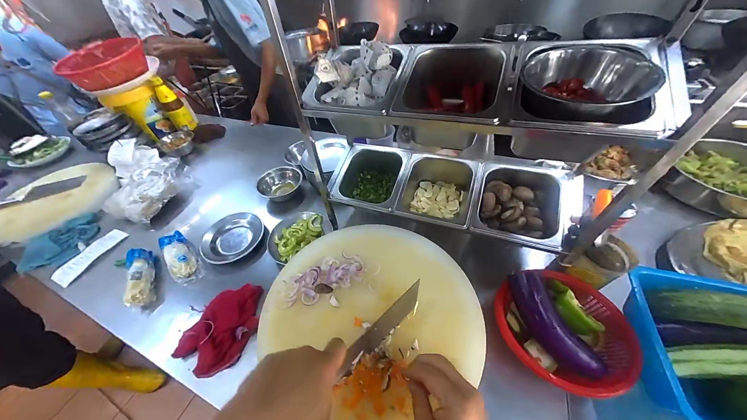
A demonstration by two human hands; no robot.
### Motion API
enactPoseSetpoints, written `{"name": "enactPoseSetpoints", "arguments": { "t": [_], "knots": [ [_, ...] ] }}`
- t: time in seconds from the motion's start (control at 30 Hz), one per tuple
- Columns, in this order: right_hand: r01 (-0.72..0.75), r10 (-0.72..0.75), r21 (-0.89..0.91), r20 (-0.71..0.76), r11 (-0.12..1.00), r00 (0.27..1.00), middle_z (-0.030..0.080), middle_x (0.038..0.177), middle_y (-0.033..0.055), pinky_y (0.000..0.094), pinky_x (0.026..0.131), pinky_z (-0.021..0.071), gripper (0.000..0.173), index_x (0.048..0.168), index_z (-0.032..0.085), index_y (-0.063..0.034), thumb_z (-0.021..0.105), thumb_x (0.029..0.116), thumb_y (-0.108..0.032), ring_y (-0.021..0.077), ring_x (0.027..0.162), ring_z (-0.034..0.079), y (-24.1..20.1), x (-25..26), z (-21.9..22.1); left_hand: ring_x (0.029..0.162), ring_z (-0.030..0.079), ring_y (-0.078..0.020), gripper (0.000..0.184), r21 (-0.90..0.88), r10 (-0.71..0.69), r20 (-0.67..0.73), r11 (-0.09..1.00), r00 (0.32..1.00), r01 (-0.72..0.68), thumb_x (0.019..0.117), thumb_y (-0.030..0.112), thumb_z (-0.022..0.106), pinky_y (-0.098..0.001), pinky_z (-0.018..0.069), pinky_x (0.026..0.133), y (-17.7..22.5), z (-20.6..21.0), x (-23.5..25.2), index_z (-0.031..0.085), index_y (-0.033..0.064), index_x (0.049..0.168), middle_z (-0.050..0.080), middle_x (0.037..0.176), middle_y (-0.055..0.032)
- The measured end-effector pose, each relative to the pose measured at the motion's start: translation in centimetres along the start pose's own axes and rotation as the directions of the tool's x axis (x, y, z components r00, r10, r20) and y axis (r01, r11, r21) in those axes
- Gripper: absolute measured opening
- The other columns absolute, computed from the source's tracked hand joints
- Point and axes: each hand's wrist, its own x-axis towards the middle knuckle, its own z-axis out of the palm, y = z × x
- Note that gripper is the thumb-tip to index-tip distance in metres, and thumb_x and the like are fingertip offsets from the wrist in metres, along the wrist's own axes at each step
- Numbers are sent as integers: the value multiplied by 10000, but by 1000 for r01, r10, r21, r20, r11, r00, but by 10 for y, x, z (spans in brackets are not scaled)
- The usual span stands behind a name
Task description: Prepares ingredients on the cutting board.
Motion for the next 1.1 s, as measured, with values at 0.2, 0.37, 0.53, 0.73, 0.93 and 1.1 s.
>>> {"name": "enactPoseSetpoints", "arguments": {
  "t": [0.2, 0.37, 0.53, 0.73, 0.93, 1.1],
  "knots": [
    [-335, 419, 451, -99, 827, 903, 726, 1030, 116, 358, 692, 669, 217, 870, 732, -22, 696, 749, 155, 211, 881, 742, -13, 3, -6, 958, 678, -368, 335, -110, 52, -2, 993, 999, -52, 948, 145, 599, -573, 564, 775, -1, -4, 2, 529, 78, 1269, 659, 1020, -170],
    [-265, 416, 493, -227, 829, 881, 719, 906, 93, 319, 654, 635, 230, 809, 695, -20, 617, 734, 183, 190, 765, 714, -21, 1, -15, 1012, 697, -398, 552, -272, 9, -15, 962, 1000, -13, 940, 156, 624, -604, 571, 842, 27, 32, 9, 455, 23, 1449, 688, 1091, -221],
    [-209, 238, 228, -108, 951, 965, 704, 1039, 92, 314, 804, 630, 244, 862, 716, -22, 679, 662, 112, 157, 959, 701, -15, -20, -19, 943, 695, -374, 370, -197, 73, -5, 978, 997, -72, 940, 140, 613, -579, 574, 770, 3, 11, 8, 540, 52, 1292, 676, 1014, -191],
    [-158, 164, 84, -71, 984, 984, 682, 1168, 145, 291, 921, 593, 281, 942, 750, -1, 745, 667, 56, 169, 1115, 663, -21, -21, -9, 957, 693, -387, 337, -88, 95, -17, 991, 995, -96, 950, 157, 612, -589, 566, 782, -12, -1, 10, 561, 61, 1269, 684, 1012, -194],
    [-180, 202, -229, 76, 957, 976, 698, 1178, 179, 416, 986, 561, 212, 977, 761, -8, 732, 769, 16, 319, 1153, 657, -24, -11, 6, 980, 697, -420, 366, 16, 86, -39, 996, 996, -85, 956, 162, 607, -621, 558, 794, -19, -3, 15, 556, 72, 1307, 699, 1025, -213],
    [-157, 159, -170, -3, 973, 987, 726, 1058, 154, 343, 842, 622, 106, 936, 755, -6, 697, 851, 21, 233, 957, 730, -31, -1, 30, 988, 705, -445, 392, 63, 89, -52, 994, 995, -86, 983, 160, 573, -625, 561, 803, -23, 4, 18, 521, 43, 1353, 706, 1031, -238]
  ]
}}
